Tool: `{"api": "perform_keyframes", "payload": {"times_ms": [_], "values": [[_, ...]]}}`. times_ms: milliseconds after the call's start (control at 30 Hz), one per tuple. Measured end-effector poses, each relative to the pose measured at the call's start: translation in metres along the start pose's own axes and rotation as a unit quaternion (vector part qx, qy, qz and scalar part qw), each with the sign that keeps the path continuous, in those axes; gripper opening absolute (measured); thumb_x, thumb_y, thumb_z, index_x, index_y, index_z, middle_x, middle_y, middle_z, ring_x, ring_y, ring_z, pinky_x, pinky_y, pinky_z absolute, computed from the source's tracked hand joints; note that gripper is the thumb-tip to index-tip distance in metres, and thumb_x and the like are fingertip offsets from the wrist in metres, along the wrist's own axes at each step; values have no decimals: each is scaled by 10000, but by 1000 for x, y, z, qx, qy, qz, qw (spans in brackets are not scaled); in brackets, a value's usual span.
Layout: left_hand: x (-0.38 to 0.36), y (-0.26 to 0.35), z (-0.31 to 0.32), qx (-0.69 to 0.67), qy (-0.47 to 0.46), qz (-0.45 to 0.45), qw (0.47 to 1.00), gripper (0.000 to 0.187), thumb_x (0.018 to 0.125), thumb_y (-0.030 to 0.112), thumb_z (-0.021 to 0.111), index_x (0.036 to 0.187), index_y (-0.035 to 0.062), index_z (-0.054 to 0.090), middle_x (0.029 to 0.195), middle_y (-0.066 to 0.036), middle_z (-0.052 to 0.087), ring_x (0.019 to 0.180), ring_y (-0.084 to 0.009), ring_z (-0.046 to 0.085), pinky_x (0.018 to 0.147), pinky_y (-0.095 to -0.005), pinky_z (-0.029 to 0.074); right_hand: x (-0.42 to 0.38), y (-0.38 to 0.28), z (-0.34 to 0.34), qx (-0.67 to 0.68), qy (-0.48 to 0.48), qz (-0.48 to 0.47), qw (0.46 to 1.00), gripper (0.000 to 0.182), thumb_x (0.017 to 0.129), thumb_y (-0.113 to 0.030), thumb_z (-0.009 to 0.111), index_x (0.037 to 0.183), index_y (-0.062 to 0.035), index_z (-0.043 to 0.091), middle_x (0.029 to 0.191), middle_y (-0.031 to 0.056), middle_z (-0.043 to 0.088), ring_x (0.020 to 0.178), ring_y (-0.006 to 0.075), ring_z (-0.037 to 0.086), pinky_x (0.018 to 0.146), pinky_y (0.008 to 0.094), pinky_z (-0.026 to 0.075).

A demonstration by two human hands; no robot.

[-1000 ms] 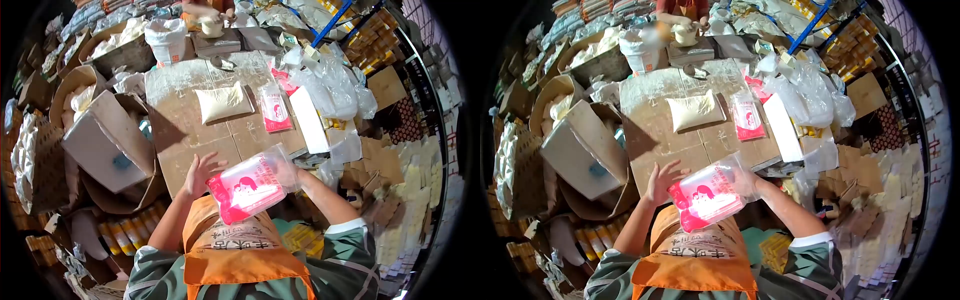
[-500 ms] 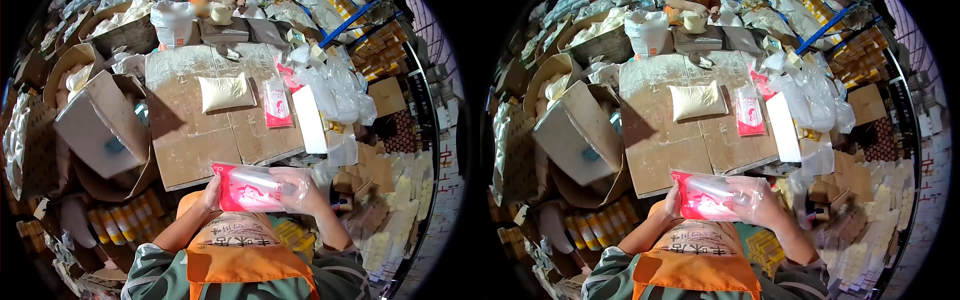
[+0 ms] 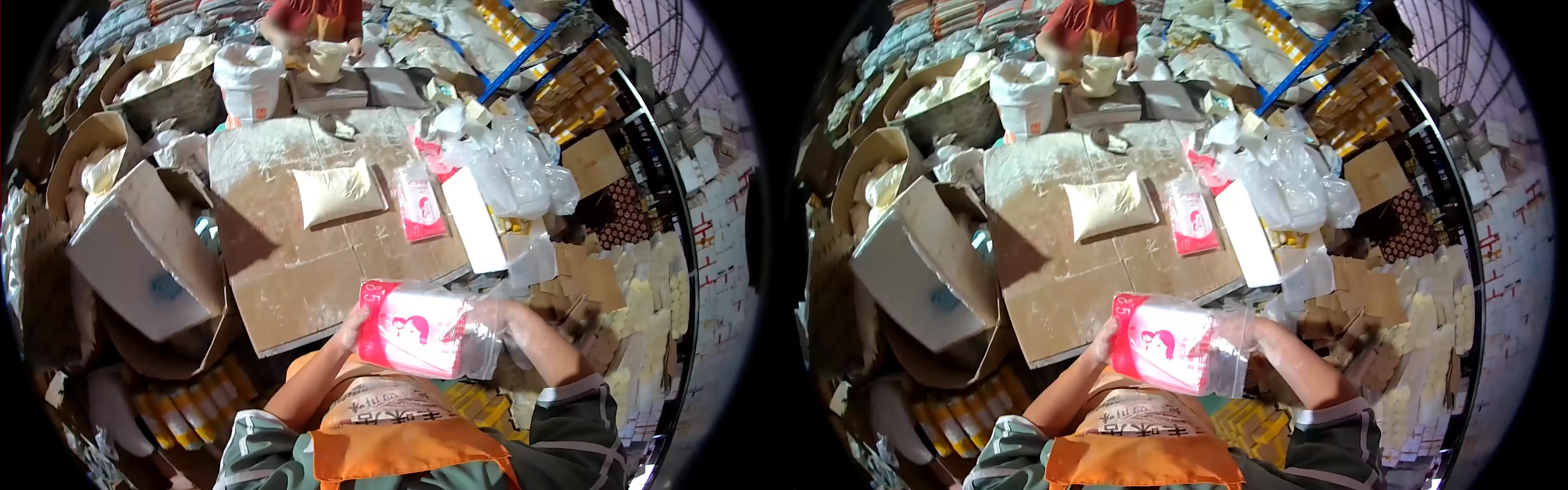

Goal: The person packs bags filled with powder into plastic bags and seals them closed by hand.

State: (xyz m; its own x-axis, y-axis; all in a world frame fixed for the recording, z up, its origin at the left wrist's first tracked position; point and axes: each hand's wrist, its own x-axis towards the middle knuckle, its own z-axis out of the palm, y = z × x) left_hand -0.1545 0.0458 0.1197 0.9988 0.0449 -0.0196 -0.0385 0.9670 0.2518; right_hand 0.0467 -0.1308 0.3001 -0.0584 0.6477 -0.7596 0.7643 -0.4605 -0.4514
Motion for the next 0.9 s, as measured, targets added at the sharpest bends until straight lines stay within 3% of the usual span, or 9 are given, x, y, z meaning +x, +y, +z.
{"api": "perform_keyframes", "payload": {"times_ms": [33, 67, 133, 267, 400, 533, 700, 833, 900], "values": [[3, 5, 3, -22, -27, -18, 999, 644, 839, 372, 680, 1330, 61, 402, 1248, -101, 539, 1136, -243, 541, 962, -423, 459, -6, -4, 14, -1, 9, 4, 1000, 518, 860, -198, 637, 1327, -53, 464, 1296, 151, 530, 1138, 243, 551, 981, 381, 433], [3, 9, 8, -16, -36, -20, 999, 644, 839, 372, 680, 1330, 61, 402, 1248, -101, 539, 1136, -243, 541, 962, -423, 459, -9, -12, 24, 286, 36, -44, 956, 491, 874, -181, 618, 1324, -55, 469, 1300, 144, 528, 1148, 238, 545, 988, 387, 426], [1, 8, 16, 66, 80, -71, 992, 594, 828, 355, 688, 1289, 53, 465, 1198, -118, 587, 1103, -264, 579, 935, -438, 490, -8, -22, 30, 757, 73, -145, 633, 438, 901, -146, 581, 1318, -60, 478, 1309, 130, 524, 1168, 230, 533, 1001, 397, 412], [-6, -7, -8, 23, 115, -224, 968, 519, 855, 257, 644, 1279, 10, 472, 1190, -163, 595, 1114, -300, 574, 961, -451, 474, 3, -26, 25, 608, 140, 66, 779, 455, 873, -24, 578, 1315, -22, 472, 1215, 114, 575, 1089, 201, 565, 858, 362, 512], [-7, -11, -23, -145, 126, -190, 963, 559, 856, 195, 626, 1328, -12, 411, 1274, -192, 537, 1170, -350, 528, 1021, -512, 406, -35, 22, 26, 680, 144, -32, 718, 413, 974, -262, 425, 1299, -14, 484, 967, 100, 664, 880, 189, 651, 741, 288, 528], [21, -21, -29, -129, 184, -101, 969, 541, 863, 169, 619, 1325, -3, 396, 1250, -196, 544, 1164, -341, 534, 983, -517, 446, -6, 55, 71, 680, 428, 9, 595, 502, 949, -421, 465, 1283, -46, 472, 1125, 126, 611, 1008, 211, 595, 836, 386, 492], [96, -39, 2, 15, 223, -55, 973, 438, 852, 6, 544, 1274, -10, 429, 1201, -155, 569, 1105, -301, 571, 972, -457, 462, 56, 52, 100, 773, 340, -11, 536, 466, 922, -245, 568, 1315, -69, 390, 1231, 98, 522, 1092, 237, 549, 904, 438, 470], [167, -69, 14, 135, 181, -6, 974, 348, 842, -69, 527, 1178, 15, 500, 1144, -92, 603, 1023, -249, 601, 901, -418, 487, 82, 123, 64, 778, 494, 50, 385, 561, 733, -31, 746, 1206, -16, 445, 1083, 116, 585, 941, 217, 612, 809, 392, 525], [202, -78, 12, 154, 155, -25, 976, 273, 888, 28, 540, 1159, 44, 525, 1101, -76, 619, 998, -226, 607, 887, -410, 486, 88, 181, 39, 741, 531, 4, 411, 425, 734, -18, 726, 1112, -22, 532, 1000, 84, 618, 911, 193, 613, 801, 344, 514]]}}
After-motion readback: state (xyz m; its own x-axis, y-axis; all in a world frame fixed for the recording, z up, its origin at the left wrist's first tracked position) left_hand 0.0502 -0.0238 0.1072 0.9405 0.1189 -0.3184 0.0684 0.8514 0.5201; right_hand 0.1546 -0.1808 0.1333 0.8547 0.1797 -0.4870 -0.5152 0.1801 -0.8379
